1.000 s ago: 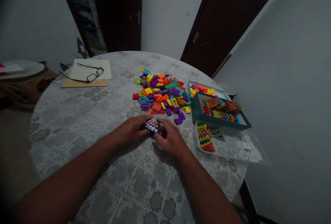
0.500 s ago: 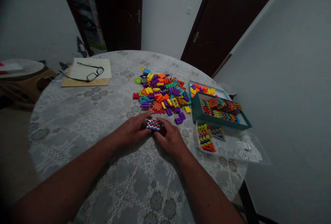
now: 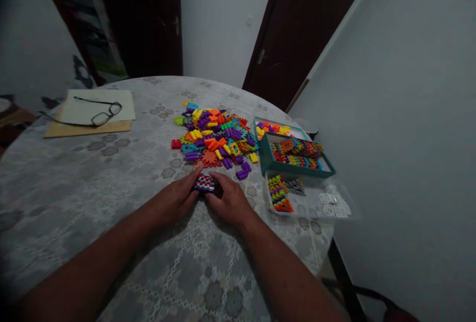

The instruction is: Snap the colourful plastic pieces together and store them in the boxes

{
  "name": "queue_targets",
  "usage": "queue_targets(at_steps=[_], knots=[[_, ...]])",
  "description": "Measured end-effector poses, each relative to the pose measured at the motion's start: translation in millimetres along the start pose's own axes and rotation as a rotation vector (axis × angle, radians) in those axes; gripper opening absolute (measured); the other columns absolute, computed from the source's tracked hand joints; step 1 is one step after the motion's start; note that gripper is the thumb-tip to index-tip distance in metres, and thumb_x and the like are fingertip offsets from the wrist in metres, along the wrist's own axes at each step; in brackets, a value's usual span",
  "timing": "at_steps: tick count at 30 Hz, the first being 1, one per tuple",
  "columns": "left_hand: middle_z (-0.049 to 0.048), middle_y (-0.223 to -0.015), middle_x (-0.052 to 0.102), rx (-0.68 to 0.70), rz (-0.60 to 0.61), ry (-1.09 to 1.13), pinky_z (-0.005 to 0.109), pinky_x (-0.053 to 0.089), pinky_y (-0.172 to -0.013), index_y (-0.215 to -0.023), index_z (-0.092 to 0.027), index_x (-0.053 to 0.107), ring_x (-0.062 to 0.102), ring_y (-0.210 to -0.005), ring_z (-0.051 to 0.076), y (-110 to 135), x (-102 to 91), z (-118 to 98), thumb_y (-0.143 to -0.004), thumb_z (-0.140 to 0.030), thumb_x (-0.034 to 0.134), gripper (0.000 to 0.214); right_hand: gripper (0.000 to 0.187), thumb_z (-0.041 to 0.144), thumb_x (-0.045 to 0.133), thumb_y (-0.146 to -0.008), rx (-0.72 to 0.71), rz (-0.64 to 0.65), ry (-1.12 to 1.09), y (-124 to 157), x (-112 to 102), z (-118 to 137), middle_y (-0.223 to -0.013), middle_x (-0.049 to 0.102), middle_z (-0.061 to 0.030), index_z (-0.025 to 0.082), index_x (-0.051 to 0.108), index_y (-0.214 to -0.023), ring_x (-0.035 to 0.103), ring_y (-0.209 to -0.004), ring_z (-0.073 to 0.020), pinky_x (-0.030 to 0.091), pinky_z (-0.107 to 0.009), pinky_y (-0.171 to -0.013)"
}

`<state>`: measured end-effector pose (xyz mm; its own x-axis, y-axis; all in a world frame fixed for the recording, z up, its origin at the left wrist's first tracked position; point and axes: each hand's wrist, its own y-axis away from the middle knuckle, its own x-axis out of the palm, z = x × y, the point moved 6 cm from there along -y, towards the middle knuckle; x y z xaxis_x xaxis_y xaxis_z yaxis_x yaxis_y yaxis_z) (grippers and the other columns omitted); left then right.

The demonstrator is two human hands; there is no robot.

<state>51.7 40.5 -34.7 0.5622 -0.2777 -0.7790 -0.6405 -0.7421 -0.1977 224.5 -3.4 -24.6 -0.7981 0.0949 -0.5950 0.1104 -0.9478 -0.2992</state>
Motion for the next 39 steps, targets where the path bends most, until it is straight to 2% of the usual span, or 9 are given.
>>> queue_targets(at_steps=[3, 6, 14, 17, 21, 31, 33, 35, 39], knots=[[0.0269, -0.164, 0.057, -0.035, 0.007, -0.012, 0.051, 0.056, -0.113, -0.175, -0.009, 0.023, 0.07, -0.136, 0.035, -1, 3.4, 6, -0.106, -0.026, 0.041, 0.073, 0.063, 0.025, 0.076, -0.089, -0.039, -0.003, 0.055, -2, 1, 3, -0.138, 0.076, -0.0127, 0.02, 0.064, -0.15, 0.073, -0.12, -0.0269, 0.058, -0.044, -0.11], [0.0255, -0.159, 0.063, -0.025, -0.01, -0.009, 0.049, 0.059, -0.109, -0.173, -0.01, 0.031, 0.073, -0.132, 0.036, -2, 3.0, 8, -0.107, -0.029, 0.041, 0.07, 0.063, 0.025, 0.077, -0.089, -0.061, 0.001, 0.107, -2, 1, 4, -0.141, 0.074, -0.0132, 0.021, 0.064, -0.151, 0.072, -0.125, -0.0274, 0.056, -0.045, -0.112], [0.0182, -0.153, 0.07, 0.022, -0.006, 0.011, 0.05, 0.055, -0.118, -0.163, -0.018, 0.051, 0.072, -0.135, 0.034, -3, -0.9, 8, -0.106, -0.037, 0.044, 0.061, 0.054, 0.028, 0.078, -0.093, -0.075, 0.005, 0.12, -4, 1, 12, -0.138, 0.074, -0.0123, 0.022, 0.065, -0.145, 0.07, -0.126, -0.0271, 0.054, -0.043, -0.112], [0.0159, -0.153, 0.07, 0.046, -0.012, 0.032, 0.05, 0.055, -0.119, -0.158, -0.02, 0.057, 0.071, -0.136, 0.034, -4, -4.5, 5, -0.105, -0.038, 0.045, 0.057, 0.043, 0.03, 0.076, -0.097, -0.072, 0.02, 0.154, -5, 0, 20, -0.131, 0.073, -0.0111, 0.022, 0.068, -0.138, 0.069, -0.122, -0.0256, 0.055, -0.04, -0.108], [0.015, -0.154, 0.07, 0.077, 0.004, 0.032, 0.047, 0.055, -0.12, -0.154, -0.02, 0.059, 0.071, -0.137, 0.032, -4, -6.2, 0, -0.105, -0.038, 0.047, 0.054, 0.04, 0.031, 0.078, -0.098, -0.042, 0.064, 0.249, -5, -7, 27, -0.127, 0.073, -0.0103, 0.023, 0.068, -0.136, 0.068, -0.119, -0.0265, 0.053, -0.041, -0.106], [0.0144, -0.159, 0.066, 0.113, -0.004, 0.037, 0.048, 0.052, -0.124, -0.158, -0.021, 0.057, 0.067, -0.144, 0.031, -3, -5.1, 0, -0.105, -0.037, 0.049, 0.056, 0.029, 0.032, 0.081, -0.09, -0.005, 0.126, 0.416, -10, -10, 30, -0.107, 0.075, -0.0094, 0.018, 0.07, -0.113, 0.068, -0.097, -0.0248, 0.051, -0.034, -0.085], [0.0147, -0.159, 0.066, 0.104, -0.029, 0.059, 0.049, 0.053, -0.124, -0.158, -0.021, 0.056, 0.067, -0.144, 0.032, -3, -8.0, 0, -0.106, -0.04, 0.051, 0.056, 0.026, 0.033, 0.08, -0.09, 0.038, 0.088, 0.396, -8, -22, 32, -0.101, 0.075, -0.007, 0.019, 0.071, -0.11, 0.068, -0.092, -0.0232, 0.05, -0.032, -0.08], [0.0155, -0.157, 0.067, 0.099, -0.051, 0.08, 0.049, 0.054, -0.122, -0.158, -0.021, 0.057, 0.068, -0.141, 0.032, -3, -11.4, -1, -0.106, -0.042, 0.052, 0.056, 0.024, 0.036, 0.078, -0.092, 0.092, 0.021, 0.341, -8, -48, 33, -0.094, 0.075, -0.0035, 0.021, 0.072, -0.109, 0.067, -0.084, -0.0208, 0.048, -0.03, -0.075], [0.0152, -0.153, 0.07, 0.095, -0.07, 0.083, 0.049, 0.056, -0.12, -0.154, -0.023, 0.06, 0.07, -0.138, 0.03, -4, -14.1, -1, -0.107, -0.041, 0.053, 0.051, 0.036, 0.052, 0.069, -0.096, 0.223, -0.269, 0.324, -26, -143, 14, -0.087, 0.074, -0.0011, 0.021, 0.074, -0.112, 0.065, -0.076, -0.0195, 0.047, -0.029, -0.069]])
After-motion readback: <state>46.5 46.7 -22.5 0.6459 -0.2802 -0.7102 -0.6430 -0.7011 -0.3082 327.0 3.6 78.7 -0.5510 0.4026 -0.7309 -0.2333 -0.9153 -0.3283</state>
